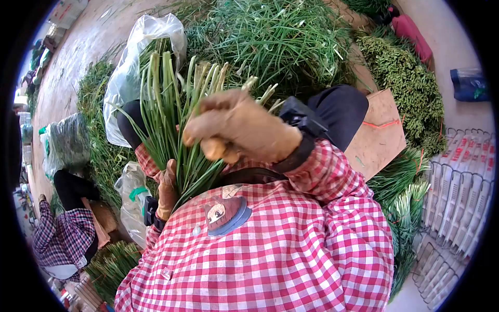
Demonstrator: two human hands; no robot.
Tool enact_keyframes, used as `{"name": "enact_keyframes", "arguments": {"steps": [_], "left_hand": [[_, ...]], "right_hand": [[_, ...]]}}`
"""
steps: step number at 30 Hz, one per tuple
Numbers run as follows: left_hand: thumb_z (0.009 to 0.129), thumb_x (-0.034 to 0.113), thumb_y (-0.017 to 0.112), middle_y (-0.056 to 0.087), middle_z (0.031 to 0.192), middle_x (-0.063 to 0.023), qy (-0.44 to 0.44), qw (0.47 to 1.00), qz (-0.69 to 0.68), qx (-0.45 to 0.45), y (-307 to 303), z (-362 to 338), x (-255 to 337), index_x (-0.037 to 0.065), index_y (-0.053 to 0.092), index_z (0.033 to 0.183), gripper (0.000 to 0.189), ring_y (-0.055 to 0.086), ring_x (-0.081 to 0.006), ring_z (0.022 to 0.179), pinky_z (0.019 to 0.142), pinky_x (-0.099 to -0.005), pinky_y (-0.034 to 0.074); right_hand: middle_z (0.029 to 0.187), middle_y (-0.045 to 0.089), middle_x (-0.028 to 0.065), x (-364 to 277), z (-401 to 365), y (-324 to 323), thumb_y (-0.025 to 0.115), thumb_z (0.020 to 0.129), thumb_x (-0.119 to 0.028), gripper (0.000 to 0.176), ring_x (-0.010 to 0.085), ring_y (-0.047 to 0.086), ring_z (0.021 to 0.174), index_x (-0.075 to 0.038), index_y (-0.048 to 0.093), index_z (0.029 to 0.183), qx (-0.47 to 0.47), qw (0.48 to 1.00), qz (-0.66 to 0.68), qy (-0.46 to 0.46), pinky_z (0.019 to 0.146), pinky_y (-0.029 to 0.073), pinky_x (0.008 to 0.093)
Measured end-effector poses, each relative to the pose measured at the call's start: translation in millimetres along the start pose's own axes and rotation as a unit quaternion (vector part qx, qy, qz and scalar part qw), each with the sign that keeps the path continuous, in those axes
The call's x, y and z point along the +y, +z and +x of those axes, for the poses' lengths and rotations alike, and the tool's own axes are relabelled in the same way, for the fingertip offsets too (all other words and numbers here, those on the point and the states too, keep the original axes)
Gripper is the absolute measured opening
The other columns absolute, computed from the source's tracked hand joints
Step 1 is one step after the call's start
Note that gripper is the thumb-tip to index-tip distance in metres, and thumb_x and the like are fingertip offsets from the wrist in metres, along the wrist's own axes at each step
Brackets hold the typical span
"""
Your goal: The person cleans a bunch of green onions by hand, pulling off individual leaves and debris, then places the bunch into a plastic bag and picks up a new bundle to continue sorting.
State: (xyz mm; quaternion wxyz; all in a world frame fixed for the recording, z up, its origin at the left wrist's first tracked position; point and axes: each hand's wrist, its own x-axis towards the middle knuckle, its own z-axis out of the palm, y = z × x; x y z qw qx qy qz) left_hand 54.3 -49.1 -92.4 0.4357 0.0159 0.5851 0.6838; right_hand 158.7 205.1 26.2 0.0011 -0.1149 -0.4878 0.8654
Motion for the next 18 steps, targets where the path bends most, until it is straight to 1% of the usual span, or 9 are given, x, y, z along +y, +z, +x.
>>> {"name": "enact_keyframes", "arguments": {"steps": [4,5,7,9,10,12,14,15,18], "left_hand": [[0.079,0.038,0.073,0.058,0.111,-0.0067,-0.123,0.99,-0.07,0.009,5.9,1.1,14.1,0.003,0.04,0.125,0.066,0.059,-0.0166,0.095,0.083,-0.0311,0.049],[0.08,0.037,0.072,0.058,0.111,-0.0067,-0.098,0.994,-0.048,0.019,5.6,0.0,11.0,0.003,0.04,0.124,0.065,0.059,-0.0162,0.095,0.083,-0.0307,0.049],[0.082,0.036,0.07,0.058,0.112,-0.0071,-0.045,0.999,-0.011,0.023,-0.1,-2.0,0.3,0.002,0.042,0.124,0.061,0.058,-0.0155,0.096,0.084,-0.0296,0.048],[0.084,0.035,0.068,0.058,0.113,-0.0076,0.01,1.0,0.02,0.016,-7.6,-2.4,-10.3,0.001,0.045,0.122,0.056,0.058,-0.015,0.097,0.086,-0.0283,0.047],[0.085,0.035,0.067,0.059,0.114,-0.0079,0.0,1.0,0.017,0.021,-7.7,-3.0,-9.7,0.0,0.046,0.122,0.055,0.058,-0.0149,0.098,0.087,-0.0278,0.046],[0.086,0.033,0.066,0.06,0.114,-0.0087,-0.048,0.995,-0.071,0.042,5.7,-2.8,6.1,0.0,0.051,0.121,0.051,0.06,-0.0152,0.097,0.085,-0.0279,0.048],[0.086,0.032,0.066,0.061,0.113,-0.009,0.007,0.999,-0.034,0.028,29.8,-12.5,28.4,0.0,0.053,0.119,0.048,0.061,-0.0153,0.094,0.083,-0.0287,0.049],[0.086,0.031,0.065,0.062,0.112,-0.0091,0.034,0.999,-0.015,0.019,35.4,-14.7,34.1,0.0,0.055,0.118,0.046,0.062,-0.0154,0.093,0.082,-0.0291,0.05],[0.087,0.026,0.066,0.062,0.112,-0.0085,0.048,0.996,-0.071,0.028,18.9,-14.1,17.4,0.0,0.056,0.117,0.041,0.062,-0.0156,0.092,0.082,-0.0313,0.051]], "right_hand": [[0.072,0.063,0.0037,-27.0,-19.9,-28.2,0.058,0.087,-0.016,0.013,0.004,0.045,0.042,-0.005,0.066,0.085,0.133,0.969,-0.042,-0.204,0.036,0.039,0.0187],[0.072,0.063,0.0033,-45.8,-29.4,-34.6,0.057,0.087,-0.017,0.013,0.0048,0.045,0.042,-0.007,0.066,0.085,0.175,0.974,-0.022,-0.14,0.039,0.041,0.0197],[0.076,0.066,0.0041,-50.6,-30.7,-81.6,0.058,0.086,-0.02,0.013,0.0069,0.054,0.05,-0.009,0.066,0.089,0.3,0.887,-0.222,-0.27,0.046,0.043,0.0214],[0.09,0.066,0.0064,-63.6,-29.6,-121.3,0.052,0.093,-0.02,0.022,0.0108,0.061,0.068,-0.002,0.06,0.101,0.483,0.65,-0.512,-0.288,0.057,0.044,0.0199],[0.097,0.068,0.0056,-69.8,-40.0,-125.0,0.052,0.094,-0.024,0.027,0.0115,0.064,0.073,-0.003,0.058,0.108,0.552,0.429,-0.704,-0.123,0.059,0.046,0.0222],[0.097,0.068,0.0085,-71.5,-41.1,-69.6,0.054,0.093,-0.03,0.034,0.0136,0.065,0.076,-0.003,0.055,0.114,0.454,0.712,-0.523,-0.119,0.064,0.05,0.024],[0.097,0.068,0.0118,-46.2,-39.3,-18.3,0.057,0.09,-0.037,0.046,0.0164,0.066,0.079,-0.002,0.052,0.119,0.295,0.884,-0.352,-0.083,0.068,0.052,0.0255],[0.097,0.067,0.0137,-33.3,-34.3,-2.9,0.058,0.088,-0.042,0.053,0.0181,0.067,0.08,-0.001,0.05,0.12,0.204,0.932,-0.296,-0.057,0.07,0.054,0.026],[0.101,0.065,0.0173,-1.5,-4.9,13.9,0.067,0.079,-0.05,0.07,0.0264,0.066,0.086,0.003,0.048,0.121,0.145,0.85,-0.499,0.087,0.075,0.055,0.0359]]}}
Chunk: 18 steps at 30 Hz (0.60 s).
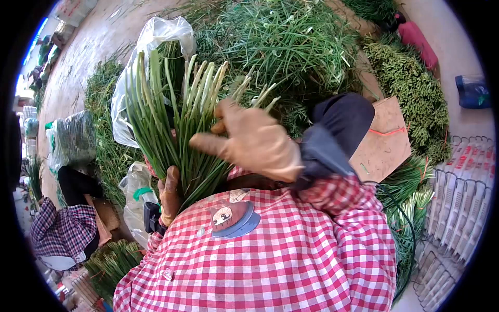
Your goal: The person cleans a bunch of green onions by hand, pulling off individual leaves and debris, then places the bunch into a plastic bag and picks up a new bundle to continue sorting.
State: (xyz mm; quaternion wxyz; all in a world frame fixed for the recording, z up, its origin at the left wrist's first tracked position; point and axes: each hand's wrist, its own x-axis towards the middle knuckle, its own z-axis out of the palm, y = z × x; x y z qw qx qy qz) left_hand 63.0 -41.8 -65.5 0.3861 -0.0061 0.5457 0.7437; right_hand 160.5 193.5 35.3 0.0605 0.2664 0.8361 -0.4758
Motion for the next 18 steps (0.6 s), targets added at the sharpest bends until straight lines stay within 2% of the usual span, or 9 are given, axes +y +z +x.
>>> {"name": "enact_keyframes", "arguments": {"steps": [2,5,6,9,11,12,13,16,18], "left_hand": [[0.086,0.024,0.066,0.061,0.112,-0.0092,0.03,0.999,-0.02,-0.014,-5.3,-2.5,-2.6,0.001,0.055,0.119,0.042,0.062,-0.0167,0.094,0.084,-0.0329,0.051],[0.087,0.025,0.064,0.061,0.113,-0.0109,0.075,0.997,-0.021,-0.012,7.9,-3.9,0.4,0.001,0.052,0.122,0.043,0.061,-0.0181,0.095,0.085,-0.0344,0.051],[0.088,0.027,0.063,0.061,0.113,-0.0117,0.082,0.996,-0.015,-0.005,14.9,-3.9,2.6,0.001,0.051,0.122,0.044,0.062,-0.0186,0.094,0.084,-0.0347,0.052],[0.089,0.033,0.06,0.061,0.113,-0.0126,0.062,0.998,-0.012,-0.006,16.7,-0.4,5.1,0.001,0.051,0.122,0.047,0.063,-0.0195,0.093,0.082,-0.0348,0.053],[0.09,0.035,0.059,0.061,0.112,-0.0125,0.029,0.999,-0.018,-0.016,13.2,0.6,7.0,0.001,0.051,0.122,0.047,0.063,-0.0198,0.092,0.081,-0.0345,0.053],[0.09,0.036,0.058,0.061,0.112,-0.0124,0.012,0.999,-0.023,-0.023,10.9,-0.1,7.2,0.001,0.051,0.122,0.047,0.063,-0.0199,0.092,0.081,-0.0343,0.053],[0.09,0.036,0.058,0.062,0.112,-0.0124,-0.005,0.999,-0.027,-0.028,9.4,-0.6,7.8,0.002,0.051,0.122,0.047,0.063,-0.02,0.092,0.08,-0.0342,0.053],[0.09,0.038,0.057,0.062,0.111,-0.0122,-0.05,0.997,-0.045,-0.039,6.1,-2.2,9.8,0.002,0.051,0.121,0.048,0.064,-0.0202,0.091,0.079,-0.0338,0.054],[0.091,0.041,0.053,0.062,0.112,-0.0111,-0.049,0.998,-0.03,-0.027,6.1,-0.8,7.6,0.003,0.051,0.123,0.05,0.063,-0.0218,0.095,0.083,-0.0364,0.052]], "right_hand": [[0.102,0.064,0.0189,-8.8,11.2,26.2,0.072,0.075,-0.045,0.07,0.0316,0.064,0.088,0.003,0.048,0.119,0.0,0.999,-0.035,0.042,0.082,0.051,0.0414],[0.096,0.064,0.0194,-1.1,16.8,37.7,0.069,0.079,-0.036,0.058,0.0304,0.064,0.086,0.002,0.048,0.118,0.012,1.0,0.002,0.009,0.08,0.049,0.0377],[0.087,0.064,0.0193,-1.4,14.4,35.0,0.065,0.082,-0.025,0.042,0.0289,0.064,0.08,0.001,0.052,0.112,0.032,0.998,0.052,-0.005,0.073,0.049,0.0361],[0.09,0.064,0.0226,11.0,20.6,28.0,0.06,0.084,-0.019,0.028,0.0374,0.063,0.08,0.003,0.058,0.102,0.077,0.989,0.05,-0.112,0.069,0.052,0.0413],[0.076,0.064,0.0112,23.6,37.6,19.3,0.057,0.083,-0.009,0.017,0.0221,0.061,0.065,-0.003,0.064,0.096,0.131,0.983,0.003,-0.13,0.063,0.056,0.0349],[0.077,0.064,0.0113,31.0,44.5,4.9,0.057,0.083,-0.01,0.016,0.0223,0.061,0.065,-0.004,0.064,0.096,0.158,0.976,0.061,-0.139,0.064,0.055,0.0339],[0.077,0.065,0.006,47.5,62.4,-10.1,0.062,0.084,-0.011,0.01,0.0129,0.062,0.066,-0.004,0.065,0.09,0.282,0.925,-0.033,-0.253,0.06,0.054,0.0251],[0.081,0.067,0.0062,72.4,95.9,-74.9,0.062,0.086,-0.012,0.017,0.0134,0.065,0.075,-0.002,0.064,0.1,0.476,0.843,-0.188,-0.163,0.067,0.055,0.0233],[0.083,0.067,0.0086,37.1,80.7,-94.2,0.06,0.089,-0.021,0.028,0.0153,0.064,0.073,-0.004,0.061,0.11,0.337,0.887,-0.309,0.069,0.064,0.054,0.0236]]}}
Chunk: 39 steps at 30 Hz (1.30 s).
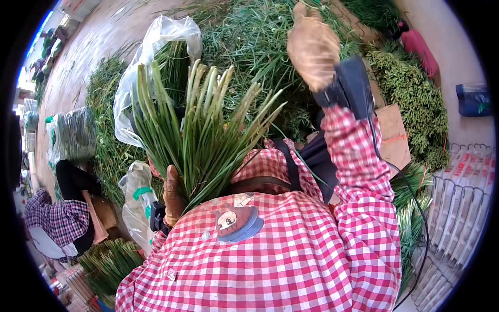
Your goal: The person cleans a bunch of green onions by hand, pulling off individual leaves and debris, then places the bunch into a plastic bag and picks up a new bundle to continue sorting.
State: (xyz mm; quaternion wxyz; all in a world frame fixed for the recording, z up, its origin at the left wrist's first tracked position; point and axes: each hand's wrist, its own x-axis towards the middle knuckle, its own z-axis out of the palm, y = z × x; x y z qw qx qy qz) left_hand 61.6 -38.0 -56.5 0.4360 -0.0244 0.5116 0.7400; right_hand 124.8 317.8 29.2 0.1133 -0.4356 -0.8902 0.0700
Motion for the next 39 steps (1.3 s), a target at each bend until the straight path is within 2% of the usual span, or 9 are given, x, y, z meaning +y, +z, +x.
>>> {"name": "enact_keyframes", "arguments": {"steps": [2,3,5,8,20,25,33,36,39], "left_hand": [[0.091,0.045,0.053,0.061,0.114,-0.0106,-0.011,1.0,0.001,-0.002,-0.2,1.6,-3.6,0.005,0.05,0.125,0.052,0.062,-0.0226,0.097,0.086,-0.0375,0.052],[0.091,0.042,0.053,0.062,0.112,-0.0106,-0.011,1.0,-0.012,-0.006,1.8,1.7,-3.1,0.004,0.051,0.124,0.05,0.062,-0.0217,0.095,0.084,-0.0361,0.052],[0.091,0.036,0.055,0.063,0.11,-0.0107,-0.019,0.999,-0.032,-0.017,6.7,-0.4,-2.8,0.002,0.051,0.122,0.046,0.064,-0.02,0.091,0.08,-0.0333,0.054],[0.091,0.037,0.056,0.06,0.115,-0.0103,-0.064,0.997,-0.011,-0.049,-10.1,3.0,-9.5,0.002,0.048,0.125,0.049,0.061,-0.0192,0.097,0.082,-0.0329,0.052],[0.086,0.034,0.063,0.057,0.119,-0.009,-0.073,0.995,0.06,-0.027,-11.6,3.6,-11.9,0.002,0.046,0.127,0.055,0.057,-0.0184,0.104,0.087,-0.032,0.049],[0.068,0.025,0.082,0.056,0.119,-0.0067,-0.018,0.969,0.097,-0.225,-11.5,13.2,-15.5,0.002,0.046,0.126,0.073,0.054,-0.0169,0.105,0.091,-0.0308,0.044],[0.074,0.006,0.07,0.065,0.093,-0.0027,-0.078,0.993,0.064,-0.061,-22.4,15.4,-16.4,0.0,0.06,0.105,0.034,0.06,-0.0131,0.076,0.067,-0.0267,0.049],[0.077,0.007,0.07,0.065,0.088,-0.0027,-0.059,0.994,-0.005,-0.093,-57.0,25.2,-33.5,0.001,0.062,0.1,0.025,0.06,-0.0121,0.071,0.062,-0.0255,0.049],[0.078,0.009,0.071,0.064,0.088,-0.0023,0.004,0.999,-0.001,-0.037,-58.2,19.5,-37.3,0.002,0.062,0.101,0.025,0.06,-0.0121,0.07,0.061,-0.0246,0.049]], "right_hand": [[0.091,0.065,0.0103,-27.0,-31.6,-8.4,0.058,0.089,-0.032,0.036,0.0184,0.063,0.082,-0.007,0.06,0.114,0.012,0.989,0.056,-0.14,0.073,0.051,0.0293],[0.097,0.064,0.0111,-26.2,-47.7,6.0,0.059,0.087,-0.039,0.041,0.0206,0.061,0.089,-0.009,0.06,0.115,0.068,0.913,0.289,-0.278,0.081,0.049,0.0338],[0.129,0.052,0.0066,-53.9,-77.2,1.2,0.055,0.085,-0.05,0.054,0.0242,0.049,0.117,-0.011,0.055,0.122,-0.023,0.926,0.102,-0.363,0.103,0.032,0.0481],[0.133,0.048,0.003,-63.5,-85.7,28.3,0.062,0.076,-0.055,0.049,0.0266,0.03,0.131,-0.022,0.062,0.112,-0.113,0.928,0.174,-0.31,0.107,0.003,0.0605],[0.126,0.053,-0.0024,-76.3,-99.4,47.0,0.07,0.073,-0.042,0.048,0.0255,0.033,0.13,-0.029,0.058,0.118,-0.007,0.928,0.17,-0.331,0.106,-0.006,0.0618],[0.109,0.058,0.0013,-86.2,-94.6,53.6,0.059,0.081,-0.03,0.026,0.0245,0.046,0.115,-0.022,0.059,0.106,0.059,0.884,0.011,-0.463,0.107,0.005,0.0609],[0.084,0.062,0.0037,-71.2,-40.3,69.9,0.052,0.085,-0.015,0.01,0.0177,0.061,0.089,-0.015,0.06,0.091,-0.025,0.888,-0.062,-0.456,0.109,0.022,0.0464],[0.074,0.058,0.0031,-1.6,27.3,114.2,0.051,0.09,-0.026,0.017,0.0175,0.059,0.072,-0.013,0.059,0.084,-0.097,0.839,0.381,-0.377,0.08,0.045,0.0365],[0.069,0.057,0.0033,42.3,30.9,96.1,0.049,0.091,-0.038,0.032,0.0145,0.058,0.062,-0.009,0.059,0.08,-0.078,0.89,0.37,-0.255,0.061,0.051,0.0315]]}}
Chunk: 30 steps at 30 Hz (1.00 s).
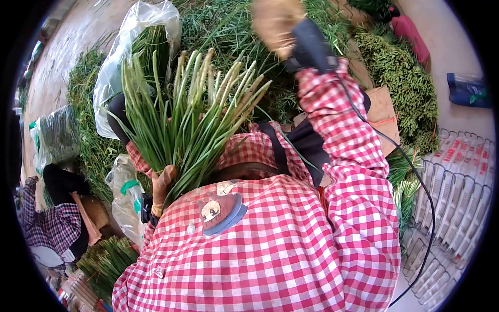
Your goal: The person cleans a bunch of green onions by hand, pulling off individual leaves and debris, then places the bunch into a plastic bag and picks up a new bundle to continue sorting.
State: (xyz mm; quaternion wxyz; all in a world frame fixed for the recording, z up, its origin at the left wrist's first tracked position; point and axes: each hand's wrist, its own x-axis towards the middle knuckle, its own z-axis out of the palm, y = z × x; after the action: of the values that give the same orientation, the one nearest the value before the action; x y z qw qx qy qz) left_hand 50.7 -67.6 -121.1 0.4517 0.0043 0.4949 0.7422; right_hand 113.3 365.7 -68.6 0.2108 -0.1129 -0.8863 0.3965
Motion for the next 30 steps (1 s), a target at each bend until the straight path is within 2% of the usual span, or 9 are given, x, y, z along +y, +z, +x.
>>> {"name": "enact_keyframes", "arguments": {"steps": [4,6,8,18,21,24,27,29,30], "left_hand": [[0.079,0.009,0.07,0.064,0.09,-0.0019,0.045,0.997,0.03,0.049,10.4,-6.3,9.5,0.003,0.06,0.107,0.031,0.06,-0.0116,0.071,0.064,-0.0245,0.05],[0.079,0.007,0.069,0.064,0.093,-0.0022,0.074,0.994,0.04,0.073,24.5,-8.1,15.3,0.004,0.058,0.111,0.034,0.06,-0.0117,0.072,0.066,-0.0248,0.05],[0.079,0.005,0.069,0.063,0.095,-0.0026,0.09,0.989,0.043,0.11,33.5,-9.5,17.3,0.004,0.057,0.112,0.035,0.06,-0.0118,0.073,0.066,-0.0251,0.05],[0.079,0.015,0.069,0.062,0.102,-0.0061,0.048,0.994,-0.049,0.086,26.0,-11.5,18.6,0.004,0.05,0.122,0.047,0.063,-0.0174,0.086,0.078,-0.0311,0.052],[0.078,0.016,0.069,0.059,0.111,-0.0073,0.01,0.997,0.01,0.076,4.6,-11.8,15.1,0.005,0.047,0.125,0.053,0.061,-0.0178,0.093,0.081,-0.0337,0.052],[0.079,0.014,0.069,0.06,0.109,-0.0071,0.013,0.996,-0.006,0.083,11.0,-12.9,14.8,0.006,0.047,0.125,0.052,0.062,-0.0175,0.093,0.082,-0.0331,0.051],[0.079,0.013,0.07,0.061,0.108,-0.0058,0.058,0.995,0.011,0.083,16.1,-13.2,12.1,0.007,0.048,0.126,0.053,0.061,-0.0175,0.094,0.084,-0.0316,0.05],[0.078,0.014,0.071,0.061,0.109,-0.0052,0.084,0.993,0.038,0.071,15.5,-12.5,12.4,0.007,0.049,0.124,0.052,0.06,-0.0172,0.094,0.084,-0.0309,0.05],[0.078,0.014,0.071,0.061,0.109,-0.0052,0.098,0.992,0.049,0.065,24.8,-16.8,10.0,0.006,0.05,0.123,0.051,0.06,-0.0171,0.093,0.083,-0.0303,0.05]], "right_hand": [[0.067,0.059,0.0042,-61.9,-40.3,-36.2,0.048,0.091,-0.053,0.052,0.0089,0.055,0.051,-0.004,0.059,0.078,0.065,0.925,-0.335,0.169,0.042,0.048,0.028],[0.067,0.06,0.0094,-123.3,-73.5,-5.4,0.054,0.084,-0.059,0.062,0.0162,0.06,0.06,0.002,0.058,0.08,0.022,0.947,0.088,0.307,0.052,0.052,0.0294],[0.071,0.061,0.0086,-157.7,-91.9,15.6,0.06,0.079,-0.061,0.06,0.0176,0.062,0.063,-0.001,0.058,0.085,-0.098,0.926,0.136,0.337,0.054,0.053,0.0325],[0.078,0.064,0.0155,-156.9,-93.9,45.7,0.057,0.086,-0.015,0.017,0.0256,0.065,0.064,0.001,0.055,0.09,-0.101,0.982,0.017,0.157,0.06,0.053,0.0357],[0.077,0.063,0.0153,-108.8,-92.9,29.8,0.056,0.089,-0.016,0.019,0.0206,0.064,0.066,0.002,0.059,0.094,0.059,0.997,-0.048,0.01,0.057,0.053,0.0321],[0.085,0.066,0.0145,-60.2,-60.8,-21.3,0.055,0.09,-0.02,0.025,0.0199,0.064,0.072,-0.001,0.062,0.105,0.038,0.932,-0.326,0.152,0.06,0.055,0.0316],[0.102,0.066,0.0137,-102.6,-44.9,-26.6,0.06,0.088,-0.012,0.03,0.0202,0.065,0.09,0.001,0.058,0.115,0.116,0.882,-0.454,0.057,0.081,0.053,0.0311],[0.089,0.066,0.0139,-128.2,-47.0,8.7,0.064,0.085,-0.014,0.026,0.0236,0.065,0.083,-0.003,0.063,0.109,0.103,0.991,0.058,-0.057,0.074,0.053,0.0295],[0.078,0.063,0.0105,-167.1,-51.6,4.7,0.063,0.086,-0.023,0.027,0.0214,0.061,0.074,-0.006,0.064,0.107,-0.092,0.932,-0.339,-0.088,0.074,0.05,0.0331]]}}
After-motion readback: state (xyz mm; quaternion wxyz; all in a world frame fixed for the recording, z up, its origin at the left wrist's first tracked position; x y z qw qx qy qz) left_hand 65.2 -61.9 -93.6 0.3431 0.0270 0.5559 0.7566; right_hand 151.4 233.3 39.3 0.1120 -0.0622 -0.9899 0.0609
